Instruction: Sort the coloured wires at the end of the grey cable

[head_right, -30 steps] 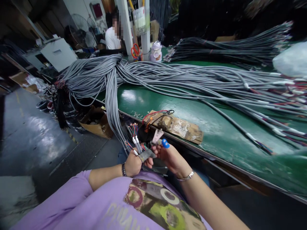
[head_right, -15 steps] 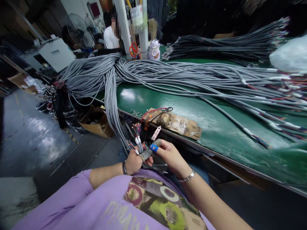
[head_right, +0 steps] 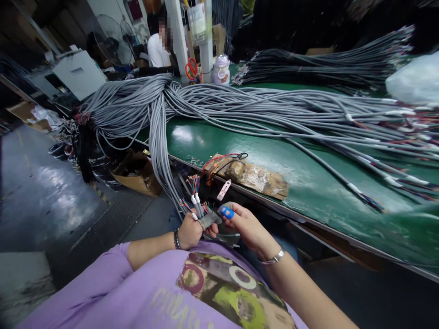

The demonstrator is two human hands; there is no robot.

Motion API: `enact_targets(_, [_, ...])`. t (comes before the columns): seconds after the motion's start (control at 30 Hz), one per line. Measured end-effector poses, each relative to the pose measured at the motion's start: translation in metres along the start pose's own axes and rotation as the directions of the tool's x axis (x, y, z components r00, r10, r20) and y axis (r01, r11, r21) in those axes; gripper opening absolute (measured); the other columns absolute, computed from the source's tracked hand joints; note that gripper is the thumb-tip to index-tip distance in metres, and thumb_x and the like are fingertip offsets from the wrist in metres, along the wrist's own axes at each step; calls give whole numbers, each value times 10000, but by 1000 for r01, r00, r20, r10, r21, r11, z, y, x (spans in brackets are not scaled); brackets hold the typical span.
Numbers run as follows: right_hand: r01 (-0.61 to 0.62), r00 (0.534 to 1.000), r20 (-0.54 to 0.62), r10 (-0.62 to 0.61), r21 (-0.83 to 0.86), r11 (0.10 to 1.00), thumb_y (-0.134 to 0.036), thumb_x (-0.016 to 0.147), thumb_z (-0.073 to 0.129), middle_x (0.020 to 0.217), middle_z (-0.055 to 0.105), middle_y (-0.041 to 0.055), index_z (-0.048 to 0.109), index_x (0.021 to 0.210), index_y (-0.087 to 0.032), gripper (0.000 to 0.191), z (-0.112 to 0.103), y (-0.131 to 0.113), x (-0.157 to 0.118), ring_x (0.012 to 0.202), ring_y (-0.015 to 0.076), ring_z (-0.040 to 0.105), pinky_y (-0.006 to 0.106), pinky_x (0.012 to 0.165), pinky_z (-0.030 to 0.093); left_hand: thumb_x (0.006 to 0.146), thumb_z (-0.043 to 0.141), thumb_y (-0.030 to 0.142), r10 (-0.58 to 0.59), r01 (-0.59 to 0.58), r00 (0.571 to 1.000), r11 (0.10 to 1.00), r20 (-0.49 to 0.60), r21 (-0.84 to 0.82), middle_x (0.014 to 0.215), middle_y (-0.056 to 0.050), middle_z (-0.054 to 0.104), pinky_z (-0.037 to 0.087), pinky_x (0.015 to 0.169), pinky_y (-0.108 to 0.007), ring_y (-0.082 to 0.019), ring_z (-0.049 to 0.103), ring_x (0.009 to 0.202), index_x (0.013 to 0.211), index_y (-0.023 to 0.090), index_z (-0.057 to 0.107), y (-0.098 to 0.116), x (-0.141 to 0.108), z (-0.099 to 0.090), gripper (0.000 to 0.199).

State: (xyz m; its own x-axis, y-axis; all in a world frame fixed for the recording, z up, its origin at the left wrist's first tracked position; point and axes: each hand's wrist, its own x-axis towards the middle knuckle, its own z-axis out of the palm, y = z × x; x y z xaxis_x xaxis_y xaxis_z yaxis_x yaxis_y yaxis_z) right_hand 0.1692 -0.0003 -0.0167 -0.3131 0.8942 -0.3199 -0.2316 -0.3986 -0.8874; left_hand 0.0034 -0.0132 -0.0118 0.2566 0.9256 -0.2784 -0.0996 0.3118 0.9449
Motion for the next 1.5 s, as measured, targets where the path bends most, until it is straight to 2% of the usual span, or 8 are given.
enact_targets(0.13, [52, 999, 2, -52, -159, 986, -562, 623, 781, 519, 499, -43, 532, 631, -180, 455, 11, -7, 1, 496, 88, 388, 238, 490, 315, 636, 703, 634, -28, 27, 999, 999, 21, 37, 532, -23, 601, 448, 448, -213, -104, 551, 432, 645, 139, 563, 6, -2, 1, 514])
enact_targets(0.4, [12, 998, 64, -8, -63, 998, -512, 641, 779, 559, 551, -31, 528, 666, -183, 415, 7, -3, 2, 500, 97, 445, 246, 510, 336, 670, 668, 650, -29, 27, 999, 998, 38, 55, 539, -32, 600, 424, 445, -206, -99, 550, 436, 617, 132, 571, 3, 0, -1, 529])
enact_targets(0.6, [83, 994, 68, -81, -24, 996, -430, 747, 715, 569, 608, -14, 540, 734, -203, 287, 10, 1, 0, 537, 149, 553, 290, 557, 409, 699, 645, 637, -4, 3, 999, 999, 35, 32, 525, -27, 592, 388, 432, -193, -93, 546, 427, 620, 128, 575, -1, 6, -1, 520])
enact_targets(0.77, [75, 996, 39, -75, 16, 997, -392, 761, 695, 538, 599, -15, 571, 739, -207, 224, 19, 4, -1, 485, 145, 540, 284, 514, 405, 651, 715, 597, -78, 67, 980, 995, 184, 68, 509, -15, 594, 405, 433, -194, -103, 552, 429, 712, 127, 602, 4, 6, -2, 488])
enact_targets(0.87, [50, 996, -85, -40, 110, 993, -351, 694, 740, 532, 548, -31, 568, 687, -200, 228, 18, 2, 5, 469, 111, 481, 252, 478, 381, 621, 734, 599, -108, 101, 978, 994, 178, 51, 505, -14, 593, 427, 440, -201, -101, 548, 426, 702, 122, 604, 6, 4, -2, 501])
enact_targets(1.0, [155, 949, -312, -49, 323, 933, -312, 596, 793, 568, 461, -56, 528, 616, -200, 289, 6, -4, 15, 506, 79, 411, 206, 465, 379, 559, 766, 607, -146, 144, 977, 989, 156, 21, 518, -27, 603, 455, 453, -223, -113, 559, 434, 647, 121, 580, 2, 2, -2, 528])
enact_targets(1.27, [11, 1000, -21, -8, 121, 993, -447, 688, 770, 653, 556, -18, 651, 763, -185, 297, 0, 6, 3, 580, 107, 472, 245, 541, 402, 633, 698, 641, -52, 53, 995, 998, 81, -13, 537, -32, 614, 433, 439, -205, -109, 563, 433, 689, 120, 605, -2, 5, -4, 532])
enact_targets(1.5, [50, 998, 28, -49, -28, 998, -448, 742, 729, 559, 612, -13, 595, 755, -196, 285, 13, 7, 8, 503, 135, 523, 281, 536, 382, 636, 697, 646, -54, 53, 996, 999, 77, 12, 529, -26, 605, 434, 447, -201, -103, 556, 433, 704, 120, 616, 0, 3, -3, 536])
